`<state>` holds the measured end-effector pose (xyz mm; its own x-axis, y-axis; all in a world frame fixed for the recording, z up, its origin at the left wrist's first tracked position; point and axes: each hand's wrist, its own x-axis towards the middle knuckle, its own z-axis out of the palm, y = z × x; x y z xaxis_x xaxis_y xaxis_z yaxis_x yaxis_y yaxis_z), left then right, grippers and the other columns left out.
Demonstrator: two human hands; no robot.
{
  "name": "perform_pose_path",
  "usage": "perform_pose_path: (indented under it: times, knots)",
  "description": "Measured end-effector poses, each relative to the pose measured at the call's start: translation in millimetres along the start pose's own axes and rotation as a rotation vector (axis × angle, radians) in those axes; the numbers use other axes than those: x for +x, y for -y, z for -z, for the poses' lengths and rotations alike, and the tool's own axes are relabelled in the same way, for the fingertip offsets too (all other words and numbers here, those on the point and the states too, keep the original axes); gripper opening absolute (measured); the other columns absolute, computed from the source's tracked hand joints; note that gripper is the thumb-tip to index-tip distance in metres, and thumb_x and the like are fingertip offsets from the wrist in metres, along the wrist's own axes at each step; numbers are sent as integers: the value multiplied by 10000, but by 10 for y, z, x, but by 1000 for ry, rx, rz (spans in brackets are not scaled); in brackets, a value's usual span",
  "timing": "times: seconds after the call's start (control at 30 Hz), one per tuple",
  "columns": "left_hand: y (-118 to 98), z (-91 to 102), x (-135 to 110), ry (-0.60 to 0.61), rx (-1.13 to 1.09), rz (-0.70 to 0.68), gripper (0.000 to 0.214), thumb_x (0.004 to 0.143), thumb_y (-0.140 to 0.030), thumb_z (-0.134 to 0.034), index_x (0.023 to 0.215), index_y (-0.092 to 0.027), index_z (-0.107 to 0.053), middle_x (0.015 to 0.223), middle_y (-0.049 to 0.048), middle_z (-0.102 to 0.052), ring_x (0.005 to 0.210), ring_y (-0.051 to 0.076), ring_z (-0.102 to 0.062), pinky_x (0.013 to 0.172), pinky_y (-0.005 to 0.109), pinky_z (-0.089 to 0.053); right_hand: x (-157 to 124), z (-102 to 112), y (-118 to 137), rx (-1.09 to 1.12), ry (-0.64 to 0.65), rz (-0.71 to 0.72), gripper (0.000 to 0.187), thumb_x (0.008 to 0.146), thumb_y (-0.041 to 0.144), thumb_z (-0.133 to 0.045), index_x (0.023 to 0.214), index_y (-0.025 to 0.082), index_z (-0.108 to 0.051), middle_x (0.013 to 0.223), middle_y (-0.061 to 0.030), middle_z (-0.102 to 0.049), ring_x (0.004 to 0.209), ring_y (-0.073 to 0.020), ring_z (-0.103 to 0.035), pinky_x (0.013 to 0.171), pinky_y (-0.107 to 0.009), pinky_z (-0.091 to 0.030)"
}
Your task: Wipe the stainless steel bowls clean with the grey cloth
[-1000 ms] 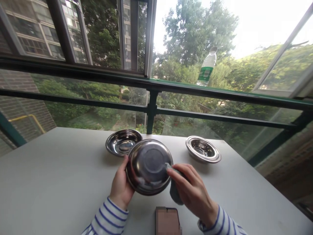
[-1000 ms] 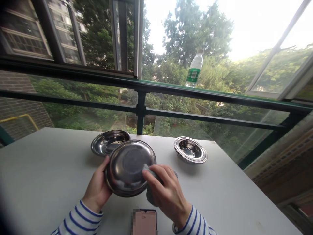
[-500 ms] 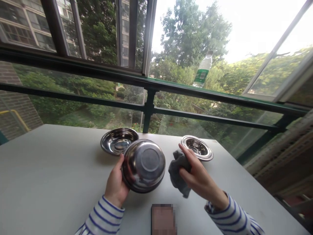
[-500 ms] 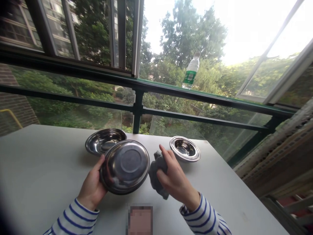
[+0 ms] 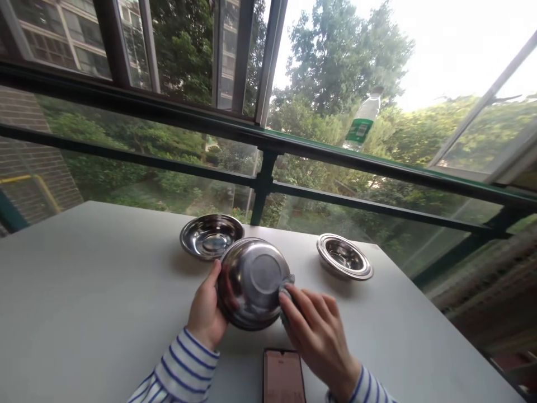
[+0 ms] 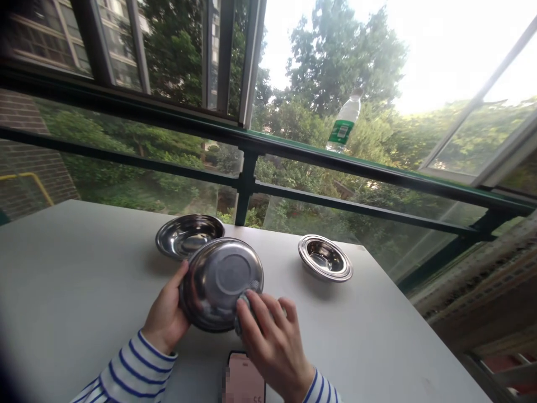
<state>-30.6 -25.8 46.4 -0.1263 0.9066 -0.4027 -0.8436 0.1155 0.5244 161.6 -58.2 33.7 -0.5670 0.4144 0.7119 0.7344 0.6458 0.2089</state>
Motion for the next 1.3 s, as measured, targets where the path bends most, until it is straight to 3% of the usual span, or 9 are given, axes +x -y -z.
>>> perform_pose_path:
  times: [0.17, 0.3, 0.4, 0.6, 0.8, 1.1, 1.3]
  knots:
    - [-10, -13, -13, -22, -6, -19, 249, 854, -229, -498, 961, -89, -673, 892, 115, -730, 889, 240, -670, 813, 358, -529, -81, -95, 84, 175, 77, 41, 495, 790, 103, -485, 1281, 126, -423, 1200, -138, -590, 1130, -273, -507, 977, -490, -308]
    - [3, -4, -17, -75, -9, -8, 245, 848, -241, -509, 965, -98, -670, 917, 106, -728, 848, 240, -678, 792, 374, -539, -133, -148, 46, 275, 128, 47, 557, 784, 81, -440, 1333, 80, -343, 1290, -189, -503, 1236, -291, -415, 934, -467, -408]
    - [16, -14, -42, -76, -19, 13, 243, 842, -234, -518, 973, -97, -671, 927, 109, -727, 862, 241, -676, 799, 366, -536, -112, -139, 27, 360, 77, 16, 575, 788, 7, -388, 1348, 104, -303, 1269, -182, -524, 1237, -256, -427, 902, -429, -462]
    - [22, -37, -92, -53, -16, -12, 253, 841, -230, -524, 1005, -100, -667, 979, 108, -717, 916, 232, -662, 807, 326, -533, 56, -68, 5, 317, 86, 85, 415, 829, 45, -467, 1238, 112, -467, 1182, -180, -585, 1150, -251, -514, 916, -417, -462]
    - [32, -4, -82, -74, -17, -25, 238, 826, -245, -552, 970, -93, -667, 965, 114, -716, 850, 219, -677, 760, 309, -547, 175, -135, 92, 288, 23, 156, 305, 831, 70, -477, 1120, 127, -553, 1160, -173, -596, 1106, -263, -534, 860, -429, -477]
    - [46, 27, -72, -130, -9, -32, 268, 827, -262, -559, 1027, -107, -646, 962, 112, -713, 823, 221, -681, 730, 317, -555, 139, -188, -8, 253, 131, 68, 326, 832, 98, -488, 1151, 79, -554, 1156, -193, -587, 1003, -260, -559, 766, -389, -514]
    - [46, 27, -94, -140, -13, -22, 240, 823, -241, -564, 1006, -111, -652, 941, 89, -719, 818, 202, -680, 757, 307, -550, 166, -127, 97, 303, 93, 204, 266, 883, 139, -436, 1093, 117, -597, 1144, -127, -622, 1022, -257, -542, 745, -369, -505]
